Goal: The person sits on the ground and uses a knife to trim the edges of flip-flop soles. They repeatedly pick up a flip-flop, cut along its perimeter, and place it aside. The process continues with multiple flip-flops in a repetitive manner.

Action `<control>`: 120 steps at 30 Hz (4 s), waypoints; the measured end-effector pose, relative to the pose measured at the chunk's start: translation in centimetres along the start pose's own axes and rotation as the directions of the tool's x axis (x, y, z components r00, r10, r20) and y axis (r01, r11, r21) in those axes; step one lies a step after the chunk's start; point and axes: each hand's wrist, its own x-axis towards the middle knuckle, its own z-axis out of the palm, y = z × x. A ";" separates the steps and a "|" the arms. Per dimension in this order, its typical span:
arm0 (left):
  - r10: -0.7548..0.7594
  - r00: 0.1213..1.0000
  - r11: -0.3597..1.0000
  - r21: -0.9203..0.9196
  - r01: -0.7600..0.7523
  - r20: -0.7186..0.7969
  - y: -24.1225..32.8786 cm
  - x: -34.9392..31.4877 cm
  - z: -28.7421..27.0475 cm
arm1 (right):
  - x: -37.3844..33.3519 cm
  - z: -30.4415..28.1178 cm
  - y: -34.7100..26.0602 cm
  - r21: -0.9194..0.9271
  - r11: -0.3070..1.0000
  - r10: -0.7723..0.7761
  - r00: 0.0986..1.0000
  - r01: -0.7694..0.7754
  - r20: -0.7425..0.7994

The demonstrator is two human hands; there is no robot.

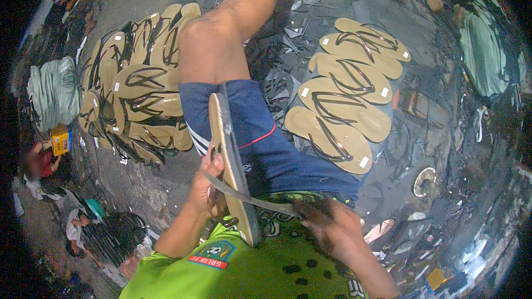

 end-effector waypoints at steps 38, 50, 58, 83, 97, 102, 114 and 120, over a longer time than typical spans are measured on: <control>0.267 0.950 0.879 0.364 -0.309 0.162 4.9 2.5 6.4 | 10.2 0.9 -3.8 0.446 0.792 -0.163 0.848 0.418 -0.504; -0.054 0.978 0.996 -0.058 0.067 0.201 2.0 5.8 1.7 | 6.3 4.1 2.8 -0.136 0.963 -0.269 0.814 0.231 -0.516; -0.092 0.950 0.994 0.075 0.073 0.297 4.7 6.6 3.9 | 11.6 0.1 -0.5 -0.187 0.967 -0.245 0.840 0.174 -0.483; -0.180 0.941 0.944 0.320 0.083 0.288 5.8 8.0 5.1 | 17.6 -10.8 -2.2 0.168 0.968 -0.215 0.963 0.187 0.164; -0.280 0.835 0.804 0.591 -0.065 0.473 8.2 8.2 7.6 | 20.0 -11.4 -3.0 0.533 0.846 -0.168 0.942 -0.015 0.292; 0.240 0.916 0.669 0.630 -0.395 0.321 13.5 6.1 7.8 | 15.7 -9.4 -0.7 0.867 0.498 0.230 0.967 -0.020 -0.110; 0.210 0.965 0.924 -0.355 -0.144 0.155 3.2 5.0 9.6 | 7.8 0.4 -0.1 0.013 0.937 -0.242 0.675 0.349 -0.697; 0.172 0.975 0.879 -0.468 -0.089 0.138 2.5 5.2 11.8 | 7.2 1.7 1.7 -0.166 0.946 -0.308 0.611 0.279 -0.729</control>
